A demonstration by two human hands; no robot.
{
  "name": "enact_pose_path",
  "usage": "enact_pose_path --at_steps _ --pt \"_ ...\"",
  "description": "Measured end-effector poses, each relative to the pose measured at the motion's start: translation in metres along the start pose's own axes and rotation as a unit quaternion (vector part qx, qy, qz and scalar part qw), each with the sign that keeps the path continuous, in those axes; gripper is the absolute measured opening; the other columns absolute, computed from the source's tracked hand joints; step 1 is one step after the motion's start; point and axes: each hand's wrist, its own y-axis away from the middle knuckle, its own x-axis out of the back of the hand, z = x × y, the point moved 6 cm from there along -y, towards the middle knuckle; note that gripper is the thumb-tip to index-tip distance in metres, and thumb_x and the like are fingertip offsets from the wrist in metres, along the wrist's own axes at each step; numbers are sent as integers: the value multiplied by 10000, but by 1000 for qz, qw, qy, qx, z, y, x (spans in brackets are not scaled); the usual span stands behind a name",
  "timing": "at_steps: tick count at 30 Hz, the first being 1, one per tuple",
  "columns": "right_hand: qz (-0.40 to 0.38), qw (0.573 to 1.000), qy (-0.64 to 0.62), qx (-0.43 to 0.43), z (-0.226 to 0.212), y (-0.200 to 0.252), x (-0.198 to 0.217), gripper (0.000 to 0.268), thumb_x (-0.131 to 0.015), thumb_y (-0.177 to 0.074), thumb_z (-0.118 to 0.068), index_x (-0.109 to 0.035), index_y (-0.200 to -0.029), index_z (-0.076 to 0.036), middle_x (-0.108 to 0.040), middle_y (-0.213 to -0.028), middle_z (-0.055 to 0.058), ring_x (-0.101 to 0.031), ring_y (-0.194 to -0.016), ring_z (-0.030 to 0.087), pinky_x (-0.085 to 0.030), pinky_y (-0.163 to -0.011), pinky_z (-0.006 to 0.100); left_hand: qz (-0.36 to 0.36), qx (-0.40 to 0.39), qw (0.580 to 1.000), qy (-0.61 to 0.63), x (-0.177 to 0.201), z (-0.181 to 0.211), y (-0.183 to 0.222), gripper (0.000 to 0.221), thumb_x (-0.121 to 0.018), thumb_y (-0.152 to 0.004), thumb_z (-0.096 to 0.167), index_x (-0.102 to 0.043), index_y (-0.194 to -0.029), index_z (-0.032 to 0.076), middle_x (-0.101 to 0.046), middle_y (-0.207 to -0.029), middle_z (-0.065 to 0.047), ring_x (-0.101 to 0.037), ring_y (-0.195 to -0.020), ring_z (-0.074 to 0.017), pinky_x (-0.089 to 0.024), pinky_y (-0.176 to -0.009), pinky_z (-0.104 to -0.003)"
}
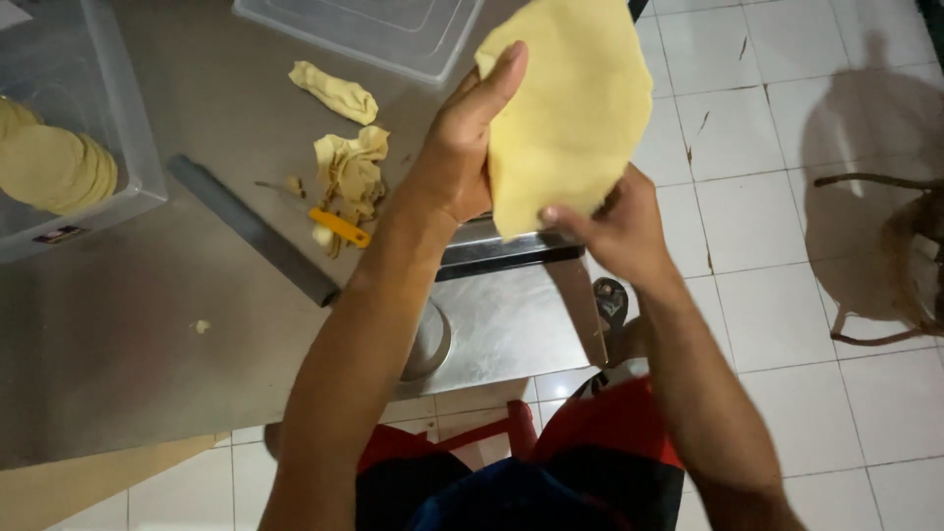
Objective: The person uses a manual pasta machine to flatten dough into thin sheets and then uses a circular metal cutter to cut out dough circles, which are then stacked in a container.
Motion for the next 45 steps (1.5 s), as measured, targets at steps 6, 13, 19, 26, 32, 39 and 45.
enact_pose_path --at_steps 6,13,19,26,32,39,45 --pt "-102 966 229 -58 51 -26 -6 257 -833 -880 -160 -733 -1083 -40 -766 -958 72 -672 -745 152 -529 -652 293 232 60 965 -109 23 18 16 729 -704 -738 372 -515 -1374 69 -687 -1234 -177 -708 -1097 -325 -616 -888 -455" --pt "-87 944 308 78 56 -24 -5 319 -827 -924 -264 -614 -794 -66 -607 -692 35 -521 -647 216 -425 -704 364 -41 -117 960 -252 32 25 7 364 -558 -1132 324 -555 -1478 211 -574 -1474 -39 -591 -1327 -223 -523 -1087 -377" --pt "-47 949 306 58 55 -23 0 226 -846 -893 -181 -663 -814 -76 -652 -732 42 -557 -690 211 -457 -719 348 -40 -135 908 -395 22 31 2 429 -473 -1124 436 -536 -1487 217 -485 -1605 -22 -374 -1560 -197 -232 -1312 -399" --pt "-21 952 280 120 51 -18 0 374 -816 -966 -243 -584 -727 -74 -539 -643 23 -494 -634 167 -394 -579 327 -70 -130 897 -417 13 30 -2 380 -447 -1155 342 -546 -1476 165 -520 -1563 -5 -397 -1529 -151 -234 -1307 -339" --pt "-40 946 318 53 63 -17 0 251 -857 -872 -224 -670 -767 -93 -668 -740 60 -603 -758 237 -489 -667 365 -102 -116 883 -442 2 34 7 453 -414 -1135 408 -508 -1504 161 -480 -1618 -53 -370 -1589 -212 -198 -1352 -390" --pt "-74 946 291 122 53 -24 -6 308 -850 -919 -176 -623 -731 -86 -592 -674 17 -521 -665 211 -423 -656 349 -75 -108 916 -378 20 28 8 443 -455 -1131 421 -537 -1490 175 -494 -1598 -43 -479 -1492 -193 -411 -1235 -329" --pt "-101 914 347 186 29 -22 18 464 -842 -869 -459 -726 -1031 -40 -636 -1034 122 -566 -960 292 -377 -902 395 -12 -104 911 -399 42 27 0 485 -462 -1101 446 -518 -1477 146 -493 -1581 -70 -404 -1524 -224 -271 -1284 -361"
